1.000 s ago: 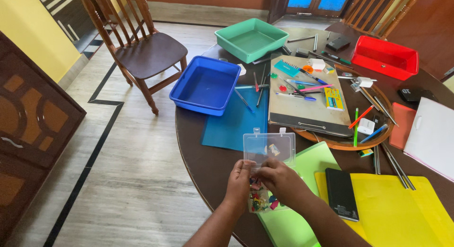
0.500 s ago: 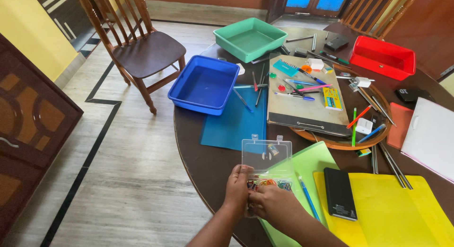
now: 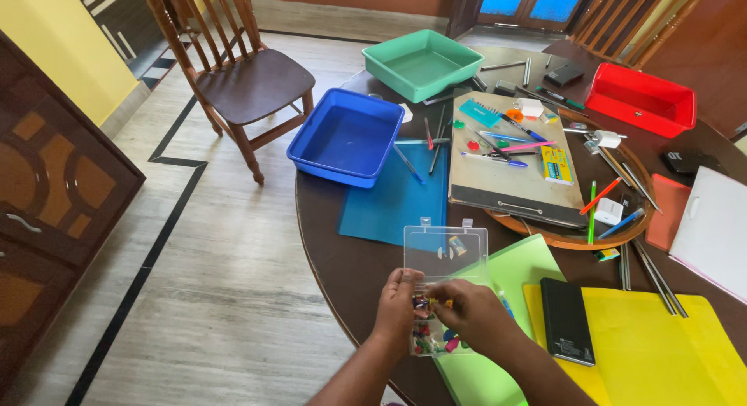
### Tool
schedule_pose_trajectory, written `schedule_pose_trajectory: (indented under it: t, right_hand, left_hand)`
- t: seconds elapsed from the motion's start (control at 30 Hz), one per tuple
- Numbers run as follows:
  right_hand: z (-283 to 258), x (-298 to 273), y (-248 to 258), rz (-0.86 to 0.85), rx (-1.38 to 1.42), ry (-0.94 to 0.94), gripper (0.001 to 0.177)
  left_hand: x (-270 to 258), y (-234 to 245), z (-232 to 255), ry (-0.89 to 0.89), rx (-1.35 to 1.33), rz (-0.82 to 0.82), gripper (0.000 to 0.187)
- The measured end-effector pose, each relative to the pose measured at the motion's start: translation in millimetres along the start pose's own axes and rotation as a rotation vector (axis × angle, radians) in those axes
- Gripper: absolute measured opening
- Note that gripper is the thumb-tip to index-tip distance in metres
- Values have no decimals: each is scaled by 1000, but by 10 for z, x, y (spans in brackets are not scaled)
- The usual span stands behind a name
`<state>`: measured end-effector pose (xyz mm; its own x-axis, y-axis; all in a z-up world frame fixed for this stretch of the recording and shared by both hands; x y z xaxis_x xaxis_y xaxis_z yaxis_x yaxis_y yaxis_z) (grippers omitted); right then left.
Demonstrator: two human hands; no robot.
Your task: The person organizes small stationery items on a round table. They sort colorful rubber bands and paper clips into a clear compartmentalized box, then place pens and other items into blue and green trays. The person closes the compartment box and arranges the trays on the table.
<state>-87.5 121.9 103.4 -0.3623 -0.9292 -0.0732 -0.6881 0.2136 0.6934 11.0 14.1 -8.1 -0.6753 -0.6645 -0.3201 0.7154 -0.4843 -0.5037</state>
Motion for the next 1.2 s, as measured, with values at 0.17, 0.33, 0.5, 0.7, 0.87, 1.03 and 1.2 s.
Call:
schedule_pose_trajectory:
  t: [0.17, 0.33, 0.5, 0.7, 0.87, 1.03, 1.2]
  right_hand:
    - [41, 37, 31, 48, 42, 11, 24]
    - [478, 28, 365, 172, 89, -256, 23]
    - [1296, -220, 826, 306, -87, -423, 27]
    - [1920, -468, 191, -42, -312, -625, 46]
    - [2011, -454, -77, 22, -267, -511, 45]
    - [2084, -376, 90, 24, -199, -537, 49]
    - [1974, -333, 153, -9, -206, -570, 44]
  left_hand:
    - [-46, -8, 27, 81, -3, -1, 31]
    - [32, 103, 118, -18, -13, 23, 29]
    - [178, 553, 367, -107, -73, 173, 28]
    - [218, 786, 447, -150, 12, 315, 32]
    - [205, 796, 462, -144, 0, 318, 33]
    - [166, 856, 516, -133, 36, 349, 34]
    - [78, 884, 529, -113, 6, 362, 35]
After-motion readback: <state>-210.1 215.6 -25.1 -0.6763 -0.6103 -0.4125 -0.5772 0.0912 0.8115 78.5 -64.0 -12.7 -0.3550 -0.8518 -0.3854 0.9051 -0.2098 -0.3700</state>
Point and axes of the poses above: each hand's wrist, its own x-axis towards the middle knuckle, its own y-axis out of the back of the hand, z = x × y, the point moved 1 cm from there along x, towards the middle knuckle, and after that the axes turned 3 degrees about y, right-handed, at the moved point
